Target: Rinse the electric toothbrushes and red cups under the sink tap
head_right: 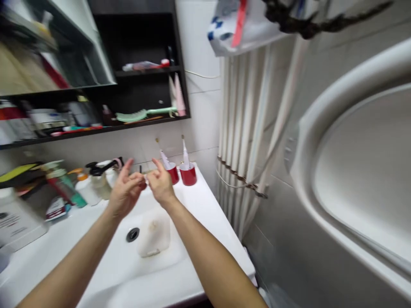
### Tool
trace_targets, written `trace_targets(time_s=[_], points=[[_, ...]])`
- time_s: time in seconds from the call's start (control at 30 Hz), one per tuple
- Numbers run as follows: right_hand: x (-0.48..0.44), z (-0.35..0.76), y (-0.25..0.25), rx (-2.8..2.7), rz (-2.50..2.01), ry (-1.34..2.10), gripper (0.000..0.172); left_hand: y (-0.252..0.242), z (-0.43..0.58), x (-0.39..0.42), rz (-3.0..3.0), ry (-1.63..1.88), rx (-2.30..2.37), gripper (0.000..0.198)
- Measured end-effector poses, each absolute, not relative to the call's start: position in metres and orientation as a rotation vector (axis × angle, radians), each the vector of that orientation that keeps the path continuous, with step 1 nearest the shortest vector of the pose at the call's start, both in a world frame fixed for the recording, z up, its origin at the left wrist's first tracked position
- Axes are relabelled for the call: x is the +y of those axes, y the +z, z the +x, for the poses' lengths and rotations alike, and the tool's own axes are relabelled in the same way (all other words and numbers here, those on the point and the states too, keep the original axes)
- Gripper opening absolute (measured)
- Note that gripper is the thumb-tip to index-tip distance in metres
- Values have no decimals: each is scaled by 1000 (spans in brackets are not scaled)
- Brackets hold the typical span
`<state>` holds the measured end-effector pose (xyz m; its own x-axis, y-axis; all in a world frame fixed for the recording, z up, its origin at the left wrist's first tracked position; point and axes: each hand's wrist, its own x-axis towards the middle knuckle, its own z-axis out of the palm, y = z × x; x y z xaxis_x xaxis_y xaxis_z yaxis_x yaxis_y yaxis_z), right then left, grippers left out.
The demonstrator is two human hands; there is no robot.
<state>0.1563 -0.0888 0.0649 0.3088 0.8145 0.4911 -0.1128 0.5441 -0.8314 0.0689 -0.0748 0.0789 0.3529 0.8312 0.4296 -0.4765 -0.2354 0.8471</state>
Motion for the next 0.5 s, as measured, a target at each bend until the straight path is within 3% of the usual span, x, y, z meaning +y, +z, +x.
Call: trace_targets(time_s=[0.03, 0.07, 0.2, 0.37, 0.5], points=[[-88, 156, 63, -1067, -802, 731, 28, 76, 66, -75, 1278, 1261, 387, 33], [-87, 155, 61, -1049, -829, 757, 29, 72, 63, -74, 1249, 1223, 424, 21], [-83, 146, 57, -1072, -983, 830, 45, 64, 55, -70, 1149, 986, 523, 54], [-77, 138, 41, -1185, -1269, 711, 45, 46, 51, -62, 1143, 925, 617, 58], [-52, 172, 29, -1188, -1562, 344, 32, 5, 42, -51, 1191, 869, 834, 57]])
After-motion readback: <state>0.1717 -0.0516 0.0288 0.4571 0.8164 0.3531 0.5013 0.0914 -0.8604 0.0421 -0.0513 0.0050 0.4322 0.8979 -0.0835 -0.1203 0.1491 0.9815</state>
